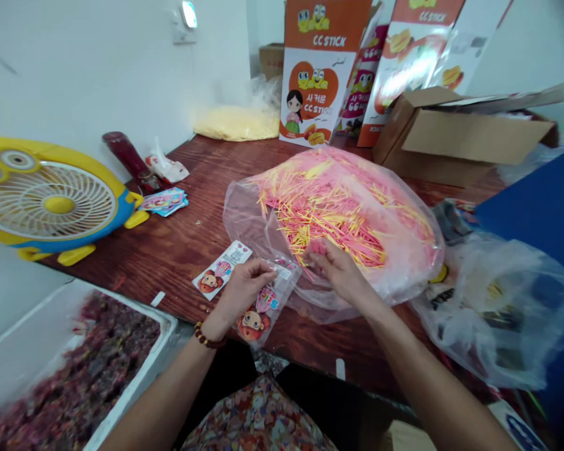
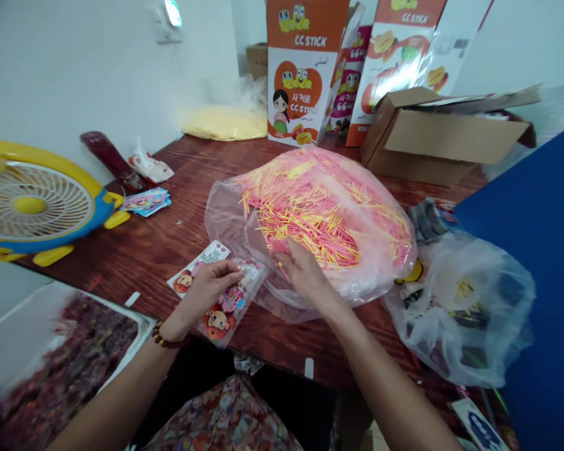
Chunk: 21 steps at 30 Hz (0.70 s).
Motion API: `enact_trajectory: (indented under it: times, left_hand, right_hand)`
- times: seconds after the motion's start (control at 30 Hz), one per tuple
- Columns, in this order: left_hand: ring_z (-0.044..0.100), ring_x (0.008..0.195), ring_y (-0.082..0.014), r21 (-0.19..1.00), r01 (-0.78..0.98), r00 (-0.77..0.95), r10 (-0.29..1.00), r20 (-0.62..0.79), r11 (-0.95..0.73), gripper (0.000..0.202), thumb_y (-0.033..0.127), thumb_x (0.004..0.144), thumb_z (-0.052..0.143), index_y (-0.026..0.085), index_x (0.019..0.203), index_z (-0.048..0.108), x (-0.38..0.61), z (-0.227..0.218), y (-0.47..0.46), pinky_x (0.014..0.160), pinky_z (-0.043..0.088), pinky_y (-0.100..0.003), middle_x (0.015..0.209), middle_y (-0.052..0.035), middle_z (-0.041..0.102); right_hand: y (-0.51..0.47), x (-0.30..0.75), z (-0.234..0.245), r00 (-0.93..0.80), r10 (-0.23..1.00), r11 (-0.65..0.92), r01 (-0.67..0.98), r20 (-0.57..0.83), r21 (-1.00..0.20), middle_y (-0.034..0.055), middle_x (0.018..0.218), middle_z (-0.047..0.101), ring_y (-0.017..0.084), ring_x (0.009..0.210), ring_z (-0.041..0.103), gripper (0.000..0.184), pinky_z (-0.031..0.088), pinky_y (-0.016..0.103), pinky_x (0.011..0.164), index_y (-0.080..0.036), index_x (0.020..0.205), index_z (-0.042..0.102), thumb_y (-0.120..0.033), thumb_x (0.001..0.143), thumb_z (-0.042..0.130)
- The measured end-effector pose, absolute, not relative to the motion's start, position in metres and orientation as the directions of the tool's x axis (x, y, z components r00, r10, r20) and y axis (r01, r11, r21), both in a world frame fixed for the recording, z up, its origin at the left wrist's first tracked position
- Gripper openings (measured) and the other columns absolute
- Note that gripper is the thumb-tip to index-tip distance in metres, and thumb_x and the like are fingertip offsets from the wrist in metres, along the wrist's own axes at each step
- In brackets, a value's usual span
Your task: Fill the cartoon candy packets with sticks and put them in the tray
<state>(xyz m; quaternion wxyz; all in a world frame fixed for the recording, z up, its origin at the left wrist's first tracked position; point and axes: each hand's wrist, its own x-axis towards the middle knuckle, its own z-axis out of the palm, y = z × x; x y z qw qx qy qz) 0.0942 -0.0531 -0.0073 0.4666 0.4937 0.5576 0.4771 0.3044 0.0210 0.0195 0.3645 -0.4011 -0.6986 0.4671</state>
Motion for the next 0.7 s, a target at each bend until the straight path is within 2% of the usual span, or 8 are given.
enact_trajectory:
  times: [0.07, 0.17, 0.27, 0.33, 0.43, 0.53, 0.6, 0.7]
  left_hand:
    - [0.049, 0.058, -0.0106, 0.988, 0.141, -0.053, 0.997, -0.053, 0.06, 0.024, 0.037, 0.076, 0.07, 0.016, 0.066, 0.064, 0.094, -0.005, -0.054, 0.055, 0.04, -0.022, 0.062, 0.0014, 0.059]
    - [0.049, 0.057, -0.0106, 0.982, 0.17, -0.022, 0.996, -0.081, 0.083, 0.022, 0.035, 0.077, 0.068, 0.016, 0.067, 0.065, 0.091, -0.004, -0.056, 0.055, 0.039, -0.022, 0.062, 0.0012, 0.061]
    - [0.046, 0.054, -0.0099, 0.977, 0.189, 0.006, 0.994, -0.106, 0.103, 0.023, 0.035, 0.08, 0.067, 0.016, 0.067, 0.064, 0.088, -0.007, -0.059, 0.053, 0.036, -0.022, 0.06, 0.0022, 0.059]
    - [0.044, 0.054, -0.0096, 0.974, 0.204, 0.034, 0.993, -0.11, 0.101, 0.024, 0.035, 0.083, 0.065, 0.016, 0.067, 0.063, 0.086, -0.009, -0.062, 0.053, 0.034, -0.022, 0.06, 0.0029, 0.056]
    - [0.042, 0.055, -0.0096, 0.968, 0.243, 0.076, 0.993, -0.089, 0.068, 0.028, 0.036, 0.087, 0.061, 0.017, 0.067, 0.062, 0.085, -0.011, -0.067, 0.054, 0.032, -0.023, 0.059, 0.0034, 0.052]
    - [0.044, 0.059, -0.0107, 0.964, 0.267, 0.071, 0.997, -0.021, 0.001, 0.029, 0.037, 0.09, 0.058, 0.017, 0.07, 0.064, 0.086, -0.011, -0.071, 0.057, 0.034, -0.023, 0.062, 0.0023, 0.054]
    - [0.047, 0.062, -0.0115, 0.957, 0.283, 0.059, 0.997, 0.043, -0.058, 0.028, 0.036, 0.092, 0.057, 0.017, 0.074, 0.066, 0.088, -0.011, -0.072, 0.058, 0.035, -0.023, 0.065, 0.0012, 0.057]
    - [0.048, 0.062, -0.0116, 0.94, 0.314, 0.054, 0.991, 0.123, -0.134, 0.028, 0.036, 0.093, 0.056, 0.017, 0.076, 0.068, 0.091, -0.012, -0.073, 0.058, 0.035, -0.023, 0.066, 0.0006, 0.057]
  right_hand:
    - [0.013, 0.294, 0.018, -0.523, 0.833, 0.401, 0.345, 0.182, -0.849, 0.0013, 0.078, 0.062, 0.016, 0.07, 0.052, 0.019, 0.042, 0.028, 0.067, -0.022, 0.081, 0.055, -0.037, 0.093, 0.051]
    - [0.009, 0.284, 0.013, -0.665, 0.722, 0.574, 0.422, 0.19, -0.702, 0.0025, 0.084, 0.061, 0.017, 0.075, 0.053, 0.011, 0.04, 0.029, 0.07, -0.022, 0.086, 0.056, -0.024, 0.093, 0.047]
    - [0.01, 0.28, 0.009, -0.697, 0.706, 0.604, 0.499, 0.126, -0.622, 0.0029, 0.086, 0.062, 0.017, 0.074, 0.052, 0.011, 0.038, 0.029, 0.069, -0.023, 0.091, 0.058, -0.018, 0.09, 0.048]
    - [0.011, 0.281, 0.009, -0.7, 0.707, 0.576, 0.488, 0.101, -0.656, 0.0024, 0.086, 0.063, 0.017, 0.074, 0.053, 0.014, 0.038, 0.028, 0.069, -0.023, 0.094, 0.058, -0.019, 0.092, 0.045]
    - [0.01, 0.283, 0.013, -0.697, 0.709, 0.502, 0.395, 0.105, -0.769, 0.0012, 0.086, 0.065, 0.017, 0.076, 0.056, 0.014, 0.04, 0.029, 0.071, -0.023, 0.093, 0.058, -0.027, 0.095, 0.045]
    - [0.008, 0.283, 0.02, -0.561, 0.824, 0.283, 0.277, 0.084, -0.918, -0.0002, 0.079, 0.064, 0.016, 0.072, 0.058, 0.015, 0.043, 0.028, 0.068, -0.023, 0.086, 0.056, -0.035, 0.093, 0.052]
    - [0.006, 0.28, 0.026, -0.415, 0.907, 0.105, 0.064, 0.069, -0.992, -0.0012, 0.077, 0.063, 0.015, 0.066, 0.058, 0.014, 0.045, 0.027, 0.062, -0.023, 0.092, 0.055, -0.038, 0.09, 0.055]
    - [-0.001, 0.27, 0.034, -0.261, 0.961, 0.003, -0.313, 0.089, -0.95, -0.002, 0.079, 0.063, 0.014, 0.066, 0.061, 0.021, 0.05, 0.029, 0.063, -0.025, 0.103, 0.053, -0.037, 0.087, 0.06]
